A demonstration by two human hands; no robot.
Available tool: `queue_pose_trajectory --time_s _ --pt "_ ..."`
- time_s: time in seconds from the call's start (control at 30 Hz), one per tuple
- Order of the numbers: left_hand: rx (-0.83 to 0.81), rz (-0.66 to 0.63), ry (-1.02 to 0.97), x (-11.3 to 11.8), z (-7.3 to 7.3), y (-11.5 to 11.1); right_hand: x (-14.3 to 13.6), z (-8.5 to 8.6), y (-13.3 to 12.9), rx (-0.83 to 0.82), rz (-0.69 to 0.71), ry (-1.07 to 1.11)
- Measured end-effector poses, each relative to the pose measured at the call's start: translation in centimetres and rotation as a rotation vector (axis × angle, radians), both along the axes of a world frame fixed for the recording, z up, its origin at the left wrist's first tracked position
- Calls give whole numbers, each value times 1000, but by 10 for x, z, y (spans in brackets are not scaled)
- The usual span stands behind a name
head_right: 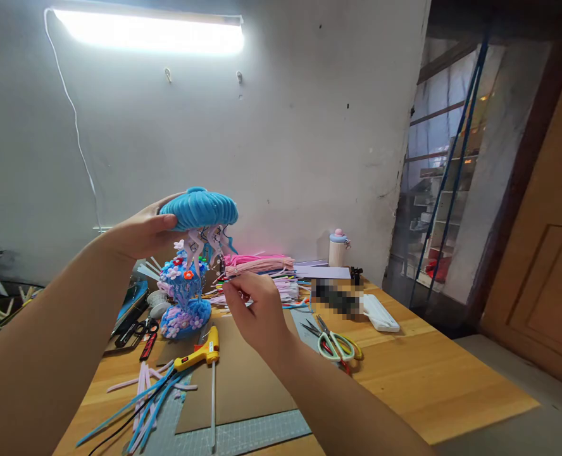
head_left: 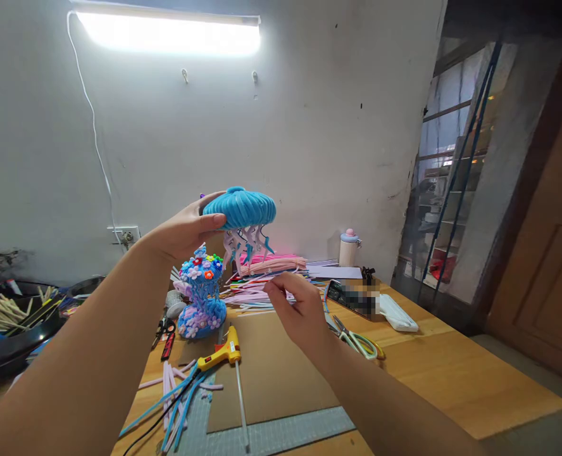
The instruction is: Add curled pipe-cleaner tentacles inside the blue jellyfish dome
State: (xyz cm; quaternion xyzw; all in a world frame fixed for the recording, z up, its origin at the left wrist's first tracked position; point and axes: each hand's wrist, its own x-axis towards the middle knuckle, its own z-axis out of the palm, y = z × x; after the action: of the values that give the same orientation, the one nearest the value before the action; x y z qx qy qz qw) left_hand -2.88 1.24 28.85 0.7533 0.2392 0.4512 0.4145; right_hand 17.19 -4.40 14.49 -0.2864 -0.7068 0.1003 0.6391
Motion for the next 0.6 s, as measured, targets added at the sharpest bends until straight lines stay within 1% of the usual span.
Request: queue_pose_trajectory --time_s 0.17,0.27,0.37,0.47,0.6 --pt "4 18 2 1 0 0 2 6 -10 95 -63 -58" --pt "20 -21 2 0 0 0 4 7 -6 104 -87 -61" --pt "16 -90 30 1 2 -2 5 5 2 84 -82 -26" --pt "11 -155 53 2 3 -5 5 3 8 28 -16 32" --pt "18 -164 51 3 2 -6 -2 1 12 -158 168 133"
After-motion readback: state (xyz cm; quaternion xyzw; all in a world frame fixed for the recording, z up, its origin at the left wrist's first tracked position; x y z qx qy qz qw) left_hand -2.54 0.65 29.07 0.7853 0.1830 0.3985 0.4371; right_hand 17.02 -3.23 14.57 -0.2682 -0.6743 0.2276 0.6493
